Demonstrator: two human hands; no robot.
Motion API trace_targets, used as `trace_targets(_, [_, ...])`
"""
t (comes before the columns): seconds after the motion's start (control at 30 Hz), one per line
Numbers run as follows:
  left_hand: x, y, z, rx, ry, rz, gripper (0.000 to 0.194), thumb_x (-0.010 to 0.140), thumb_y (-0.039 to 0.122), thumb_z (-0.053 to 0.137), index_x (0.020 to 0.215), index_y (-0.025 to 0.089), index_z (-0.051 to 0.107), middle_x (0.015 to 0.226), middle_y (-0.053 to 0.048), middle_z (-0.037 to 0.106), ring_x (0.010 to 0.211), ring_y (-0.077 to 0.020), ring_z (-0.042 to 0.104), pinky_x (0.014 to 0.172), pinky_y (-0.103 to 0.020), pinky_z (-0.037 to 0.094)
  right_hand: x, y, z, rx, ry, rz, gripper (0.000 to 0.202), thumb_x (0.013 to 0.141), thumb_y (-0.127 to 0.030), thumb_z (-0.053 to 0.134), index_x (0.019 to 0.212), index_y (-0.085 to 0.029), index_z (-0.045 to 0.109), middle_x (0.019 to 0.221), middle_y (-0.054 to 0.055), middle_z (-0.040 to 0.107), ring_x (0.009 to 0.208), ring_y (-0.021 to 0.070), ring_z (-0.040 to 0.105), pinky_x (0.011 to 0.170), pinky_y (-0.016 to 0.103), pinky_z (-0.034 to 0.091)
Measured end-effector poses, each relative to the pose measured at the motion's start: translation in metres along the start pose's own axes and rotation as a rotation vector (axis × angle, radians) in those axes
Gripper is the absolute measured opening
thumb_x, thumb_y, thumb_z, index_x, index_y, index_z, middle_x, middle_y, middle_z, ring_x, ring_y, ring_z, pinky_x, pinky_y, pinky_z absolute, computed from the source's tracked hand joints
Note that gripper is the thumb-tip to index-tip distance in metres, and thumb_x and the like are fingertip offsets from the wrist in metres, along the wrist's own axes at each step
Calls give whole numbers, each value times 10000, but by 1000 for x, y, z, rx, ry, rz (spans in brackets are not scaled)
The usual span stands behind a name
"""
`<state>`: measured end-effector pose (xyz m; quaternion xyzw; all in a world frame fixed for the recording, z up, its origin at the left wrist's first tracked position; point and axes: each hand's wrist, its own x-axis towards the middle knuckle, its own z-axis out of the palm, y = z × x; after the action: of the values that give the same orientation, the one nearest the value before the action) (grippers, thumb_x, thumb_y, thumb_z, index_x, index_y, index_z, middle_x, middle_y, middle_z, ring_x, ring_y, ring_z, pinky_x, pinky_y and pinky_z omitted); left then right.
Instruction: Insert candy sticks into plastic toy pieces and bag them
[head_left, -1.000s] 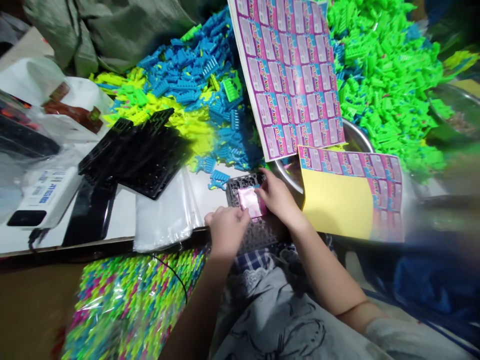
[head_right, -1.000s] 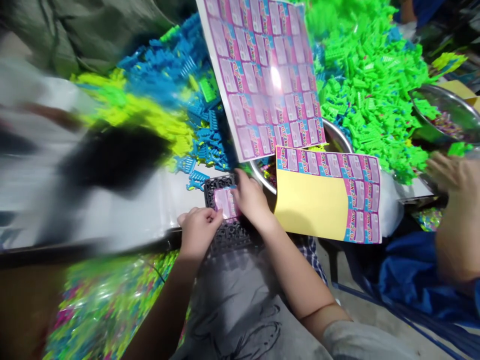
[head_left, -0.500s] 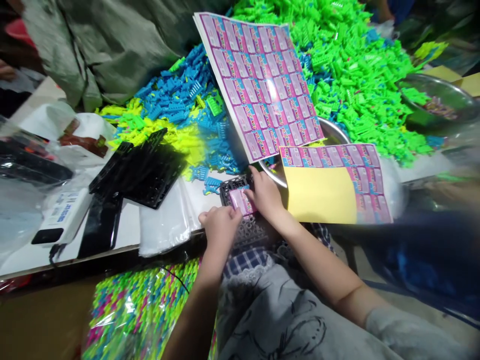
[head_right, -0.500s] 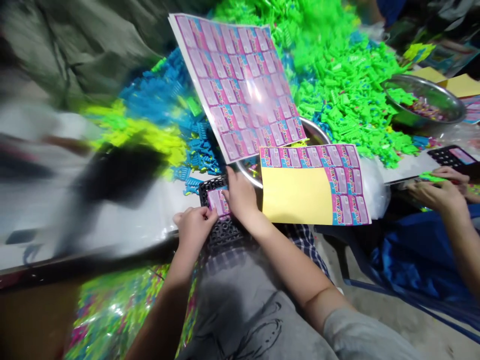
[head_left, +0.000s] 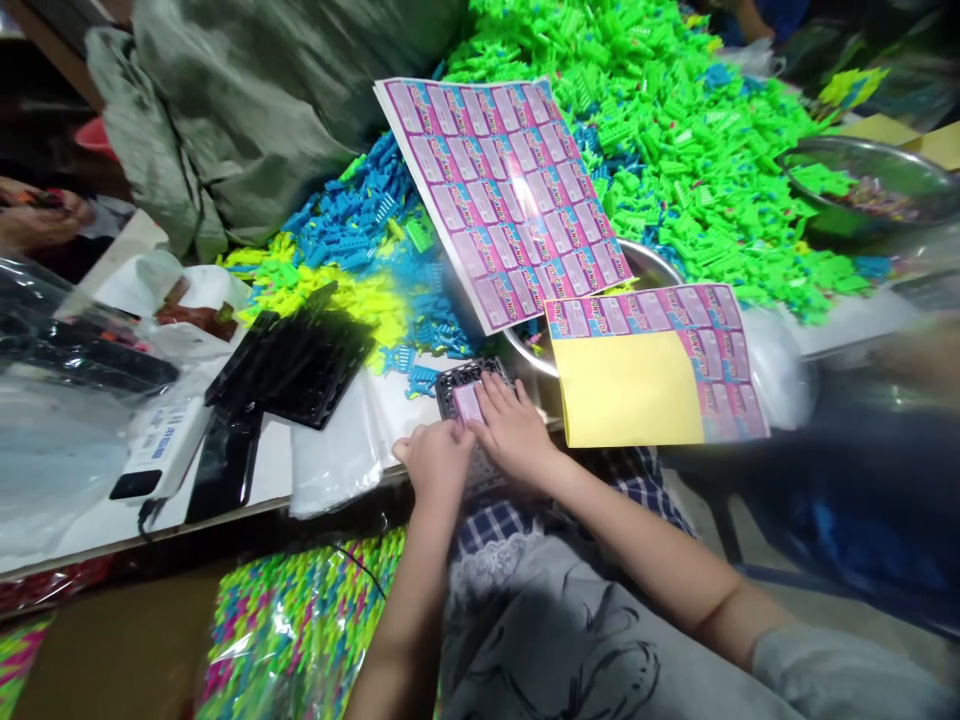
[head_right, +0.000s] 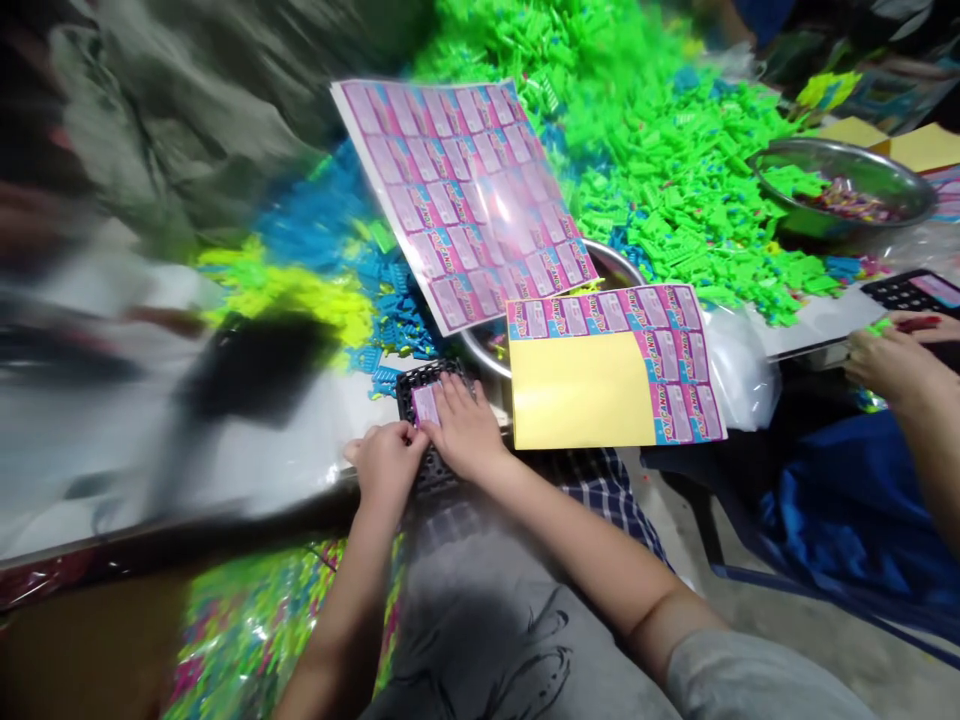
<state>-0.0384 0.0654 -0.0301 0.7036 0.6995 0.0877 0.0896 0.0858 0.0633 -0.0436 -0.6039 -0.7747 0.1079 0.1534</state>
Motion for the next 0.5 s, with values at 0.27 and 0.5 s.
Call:
trace_targets(0.27, [-8,0,1,3,61,10,236,762,349,461,600,214,566,693,-36,630,767,-222,504,666,-355,232,-1,2,0,40,-3,-11,668,887,-528,201,1358,-60,280,1443,145,202,1344,248,136,1083,462,79])
trace_targets(0.5, [-26,7,0,-44,181,-59,248,773,363,456,691,226,646,683,-31,600,782,-219,492,731,-365,268,0,4,0,85,-13,7,665,890,-528,150,1365,-76,267,1451,123,184,1347,231,127,1082,464,89])
